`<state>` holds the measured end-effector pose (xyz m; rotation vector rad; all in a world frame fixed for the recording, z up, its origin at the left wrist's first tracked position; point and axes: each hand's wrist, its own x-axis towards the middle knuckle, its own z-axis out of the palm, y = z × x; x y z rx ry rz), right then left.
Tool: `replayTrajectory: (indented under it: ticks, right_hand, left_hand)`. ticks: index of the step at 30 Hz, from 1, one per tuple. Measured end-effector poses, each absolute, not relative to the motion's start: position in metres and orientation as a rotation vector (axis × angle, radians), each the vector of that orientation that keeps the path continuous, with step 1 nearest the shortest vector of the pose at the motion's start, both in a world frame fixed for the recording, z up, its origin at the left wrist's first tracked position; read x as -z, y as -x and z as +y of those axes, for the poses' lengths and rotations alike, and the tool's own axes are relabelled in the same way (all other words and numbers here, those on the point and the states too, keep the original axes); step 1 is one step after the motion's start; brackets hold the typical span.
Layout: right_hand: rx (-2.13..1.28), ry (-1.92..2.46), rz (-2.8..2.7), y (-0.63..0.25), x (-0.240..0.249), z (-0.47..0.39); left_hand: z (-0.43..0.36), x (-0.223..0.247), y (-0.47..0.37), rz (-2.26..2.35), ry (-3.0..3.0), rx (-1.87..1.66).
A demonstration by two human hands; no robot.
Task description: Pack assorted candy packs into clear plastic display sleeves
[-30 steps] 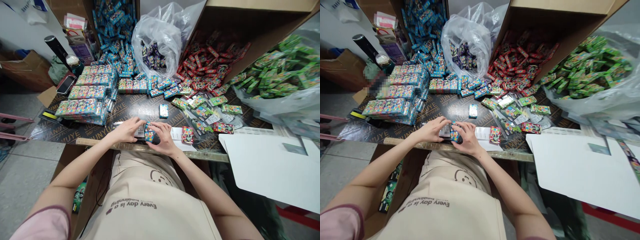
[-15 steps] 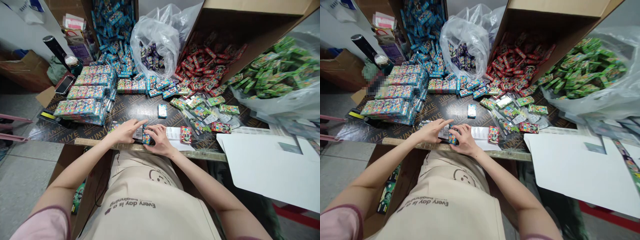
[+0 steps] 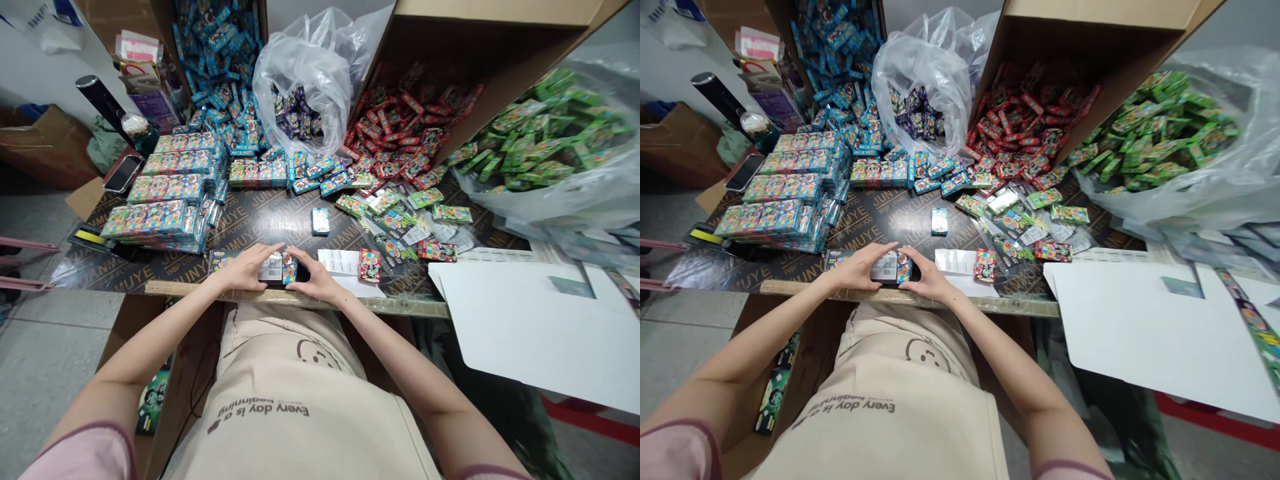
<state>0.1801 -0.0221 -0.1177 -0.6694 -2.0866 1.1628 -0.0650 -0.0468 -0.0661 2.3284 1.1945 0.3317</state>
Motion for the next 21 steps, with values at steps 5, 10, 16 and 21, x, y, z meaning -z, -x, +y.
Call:
replayTrajectory:
  ticks: [5,10,16,21]
  right_hand:
    - [-1.322,0.666,-1.899,-0.179,0.104,-0.022]
    - [-0.943,0.569,-2.111,-0.177,0.065,-0.024]
    - [-0.413,0.888,-1.986,-0.177,0.049,-0.031]
    - [-0.477,0.944,-2.179,-0.172,0.057,-0.036]
  left_hand:
    - [-0.051,0.065,0.069,1.224,-2.102,-0.581]
    - [-0.05,0.04,0.06,1.093,-2.227,-0.727]
    - [-0.041,0.032,0.061,1.264,-2.255,-0.911]
    - [-0.041,0.037,0.051,1.273,-2.277,-0.867]
